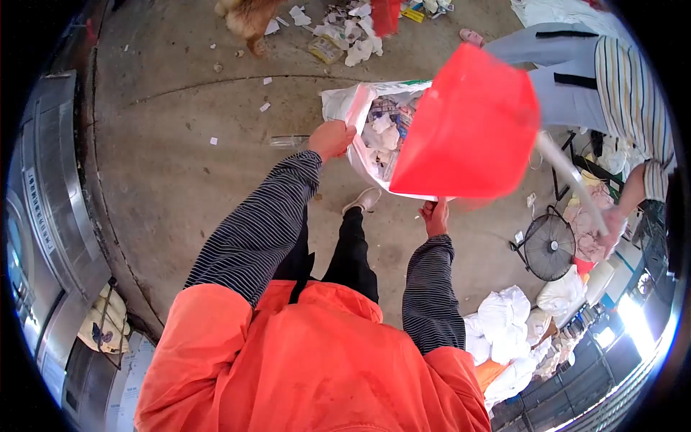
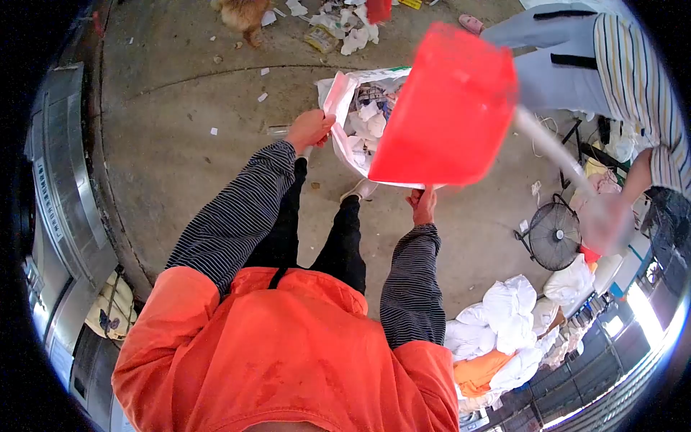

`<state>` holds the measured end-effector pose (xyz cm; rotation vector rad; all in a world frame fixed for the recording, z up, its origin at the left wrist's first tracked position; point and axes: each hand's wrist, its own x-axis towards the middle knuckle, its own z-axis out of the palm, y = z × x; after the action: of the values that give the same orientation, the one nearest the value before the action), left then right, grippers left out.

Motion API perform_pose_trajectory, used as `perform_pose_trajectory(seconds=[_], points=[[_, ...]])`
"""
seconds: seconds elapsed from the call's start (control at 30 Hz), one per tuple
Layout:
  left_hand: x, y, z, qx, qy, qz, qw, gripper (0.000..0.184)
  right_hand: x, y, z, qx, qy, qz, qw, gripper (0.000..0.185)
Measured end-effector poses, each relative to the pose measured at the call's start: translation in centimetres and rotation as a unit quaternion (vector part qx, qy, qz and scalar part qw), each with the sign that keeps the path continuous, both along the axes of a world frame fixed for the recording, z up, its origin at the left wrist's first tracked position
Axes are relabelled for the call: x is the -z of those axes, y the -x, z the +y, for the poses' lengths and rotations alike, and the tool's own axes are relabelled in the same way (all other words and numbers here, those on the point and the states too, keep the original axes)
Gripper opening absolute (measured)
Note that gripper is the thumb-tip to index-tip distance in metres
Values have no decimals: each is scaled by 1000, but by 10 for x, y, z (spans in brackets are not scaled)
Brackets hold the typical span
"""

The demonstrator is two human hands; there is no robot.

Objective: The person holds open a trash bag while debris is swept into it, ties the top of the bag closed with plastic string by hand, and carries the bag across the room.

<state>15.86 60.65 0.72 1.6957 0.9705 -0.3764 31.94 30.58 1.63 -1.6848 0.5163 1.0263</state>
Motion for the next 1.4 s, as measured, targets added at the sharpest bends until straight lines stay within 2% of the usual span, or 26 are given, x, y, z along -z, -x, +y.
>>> perform_pose_trajectory(seconds=[0.1,0.17,0.2,0.23,0.27,0.33,0.37,0.4,0.47,0.5,0.6,0.67,0.73,0.77,0.8,0.87,0.9,0.93,1.0,1.07,1.13,1.2,1.23,1.3,1.33,1.4], points=[[-6,2,-2,17,-17,22,999,45,0,5,-2,-55,67,-4,996,42],[-24,9,-13,71,-46,33,996,40,6,16,-15,-104,28,6,994,42],[-11,24,-33,174,-170,13,970,34,8,25,-25,-138,-13,13,990,42],[-20,40,-50,195,-194,0,961,29,-5,42,-24,-173,8,8,985,42],[-25,60,-63,161,-160,-22,974,28,-21,65,-20,-208,27,2,978,42],[-12,103,-80,123,-122,-18,985,33,-14,106,-49,-241,46,7,969,43],[-24,111,-74,86,-30,37,995,36,-12,123,-70,-245,59,20,968,43],[-24,119,-70,29,-39,72,996,38,-16,131,-73,-251,71,32,965,43],[-14,129,-58,-57,51,103,992,41,-11,137,-72,-225,80,56,969,42],[-22,122,-56,-106,43,102,988,43,-12,139,-68,-196,91,73,974,42],[-19,110,-49,-120,49,101,986,46,-10,119,-46,-212,107,65,969,41],[-12,105,-38,-84,49,136,986,46,-12,100,-23,-210,120,52,969,40],[-19,92,-25,3,18,180,984,44,-2,87,-16,-211,110,7,971,38],[20,97,-25,-20,24,153,988,42,3,82,-20,-165,78,1,983,37],[34,90,-23,-75,65,66,993,38,-2,78,-19,-122,46,-8,992,36],[-20,44,-32,-25,-88,-143,985,39,-45,78,-17,-153,22,-54,987,36],[-39,33,-30,93,-141,-164,972,39,-48,79,-24,-95,30,-15,995,34],[-57,33,-36,213,-183,-174,944,39,-65,78,-37,-47,-13,0,999,37],[-105,34,-55,203,-79,-280,935,39,-126,76,-43,64,-2,5,998,44],[-150,19,-78,176,81,-229,954,39,-165,81,-60,182,19,-46,982,33],[-163,8,-94,200,104,-274,935,40,-188,85,-84,228,4,-55,972,18],[-174,3,-91,204,139,-267,931,41,-192,92,-143,189,-185,1,964,28],[-177,5,-90,206,172,-257,928,42,-201,101,-125,188,-185,2,965,28],[-163,20,-108,210,150,-247,934,42,-218,122,-95,337,75,-82,935,21],[-155,28,-121,215,128,-239,938,42,-215,133,-117,334,46,-59,939,22],[-138,42,-148,236,114,-213,941,42,-202,159,-152,324,67,-38,943,19]])
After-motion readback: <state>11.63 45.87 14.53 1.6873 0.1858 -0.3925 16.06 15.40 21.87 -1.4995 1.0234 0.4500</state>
